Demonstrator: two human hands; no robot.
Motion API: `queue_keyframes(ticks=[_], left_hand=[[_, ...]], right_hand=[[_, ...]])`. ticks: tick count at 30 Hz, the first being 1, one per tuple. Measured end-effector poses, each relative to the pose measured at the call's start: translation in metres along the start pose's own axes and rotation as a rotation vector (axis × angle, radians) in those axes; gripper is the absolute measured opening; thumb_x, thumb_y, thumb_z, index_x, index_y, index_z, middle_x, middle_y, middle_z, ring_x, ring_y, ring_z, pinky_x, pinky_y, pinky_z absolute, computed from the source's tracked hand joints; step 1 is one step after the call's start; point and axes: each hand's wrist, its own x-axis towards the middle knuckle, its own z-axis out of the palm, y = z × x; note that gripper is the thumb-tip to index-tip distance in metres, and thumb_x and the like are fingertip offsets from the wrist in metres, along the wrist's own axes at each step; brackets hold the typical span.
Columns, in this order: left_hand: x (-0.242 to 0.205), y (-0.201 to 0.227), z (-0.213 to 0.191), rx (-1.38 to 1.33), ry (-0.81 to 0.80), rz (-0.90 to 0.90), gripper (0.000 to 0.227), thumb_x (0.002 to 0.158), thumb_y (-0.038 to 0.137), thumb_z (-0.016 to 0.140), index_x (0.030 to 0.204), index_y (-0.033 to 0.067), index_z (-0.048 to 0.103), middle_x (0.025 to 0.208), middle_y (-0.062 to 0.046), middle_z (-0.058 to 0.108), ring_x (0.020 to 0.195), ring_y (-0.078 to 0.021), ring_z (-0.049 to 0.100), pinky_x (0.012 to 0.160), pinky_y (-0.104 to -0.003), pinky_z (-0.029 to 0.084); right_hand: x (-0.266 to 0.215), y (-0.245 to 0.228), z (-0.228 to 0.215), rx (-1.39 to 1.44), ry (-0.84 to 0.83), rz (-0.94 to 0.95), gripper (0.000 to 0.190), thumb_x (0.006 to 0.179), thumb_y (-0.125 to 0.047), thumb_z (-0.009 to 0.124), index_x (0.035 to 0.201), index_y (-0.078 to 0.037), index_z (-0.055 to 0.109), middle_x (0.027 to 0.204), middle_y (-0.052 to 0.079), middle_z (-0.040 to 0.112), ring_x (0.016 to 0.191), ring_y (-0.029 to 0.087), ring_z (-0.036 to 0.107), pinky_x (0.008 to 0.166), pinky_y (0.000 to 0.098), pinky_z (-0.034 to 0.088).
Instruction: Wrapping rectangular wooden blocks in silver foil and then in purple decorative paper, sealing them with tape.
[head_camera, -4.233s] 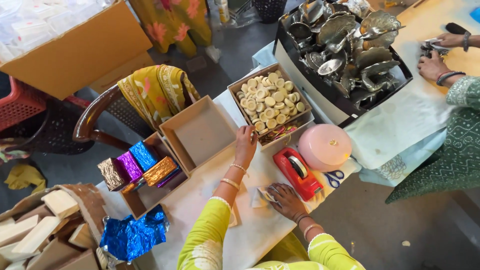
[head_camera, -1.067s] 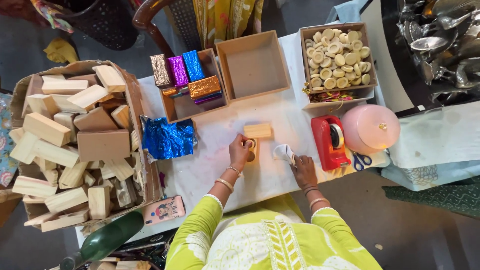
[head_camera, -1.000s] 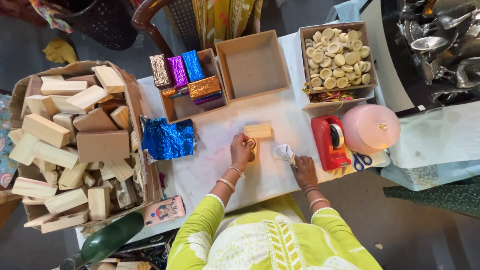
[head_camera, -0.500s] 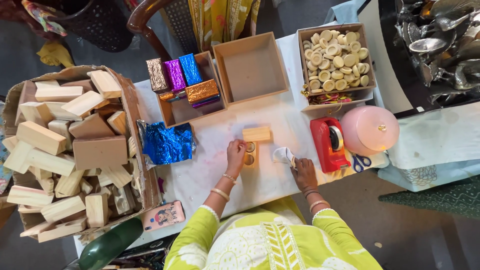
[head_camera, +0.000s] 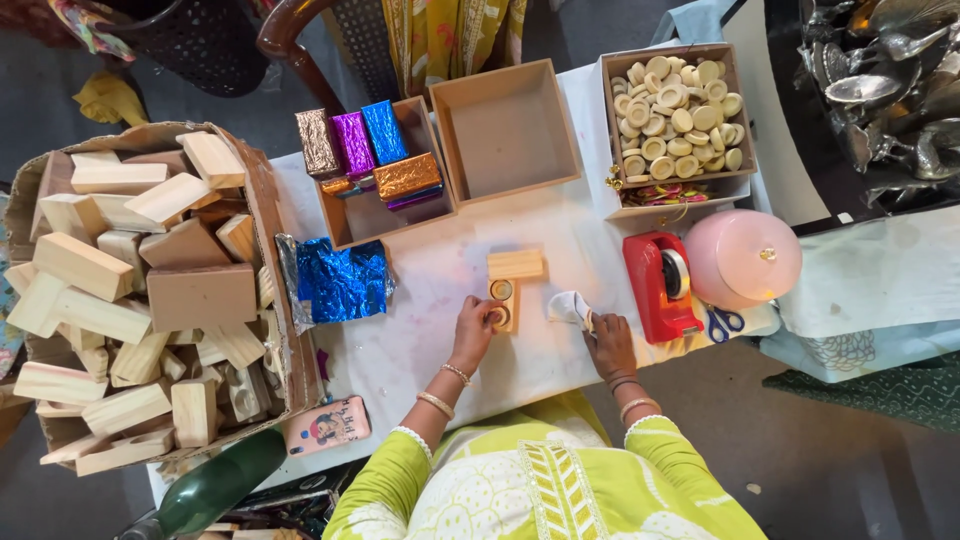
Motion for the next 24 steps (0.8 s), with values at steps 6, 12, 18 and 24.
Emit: queue_keyframes(ticks=[6,12,18,24], left_hand=[[-0.001,0.019,0.001,0.137,0.040,0.100,0.018,0.083,-0.002,0.072,0.095,0.0028,0.059,0.087,-0.008,0.060,0.075,-0.0221,0.064,0.065,-0.036,0.054],[0.012,0.002,-0.004,0.330,0.113,0.188,0.020,0.083,0.003,0.079,0.094,0.0040,0.062,0.092,-0.012,0.059,0.083,-0.0294,0.061,0.073,-0.042,0.053],[0.008,0.018,-0.011,0.352,0.037,0.268,0.068,0.068,0.008,0.089,0.126,0.0066,0.052,0.115,-0.020,0.052,0.104,-0.0396,0.052,0.088,-0.046,0.049],[-0.007,-0.026,0.002,0.262,-0.005,0.134,0.075,0.077,0.010,0.084,0.140,0.0046,0.043,0.123,-0.018,0.054,0.108,-0.0346,0.059,0.095,-0.043,0.052]], right_hand=[[0.001,-0.002,-0.002,0.009,0.013,-0.003,0.040,0.086,-0.014,0.070,0.124,-0.008,0.059,0.103,0.014,0.055,0.096,0.035,0.052,0.088,0.0460,0.046],[-0.001,0.000,0.000,0.011,0.010,0.006,0.040,0.086,-0.013,0.070,0.124,-0.008,0.059,0.103,0.013,0.056,0.096,0.036,0.053,0.088,0.0458,0.046],[0.000,0.008,0.012,0.049,0.039,0.053,0.039,0.087,-0.012,0.070,0.125,-0.007,0.059,0.106,0.013,0.056,0.101,0.036,0.053,0.091,0.0461,0.046],[0.045,-0.055,-0.020,0.137,0.260,0.082,0.060,0.081,-0.013,0.072,0.137,-0.003,0.051,0.134,0.018,0.048,0.130,0.038,0.043,0.110,0.0511,0.034]])
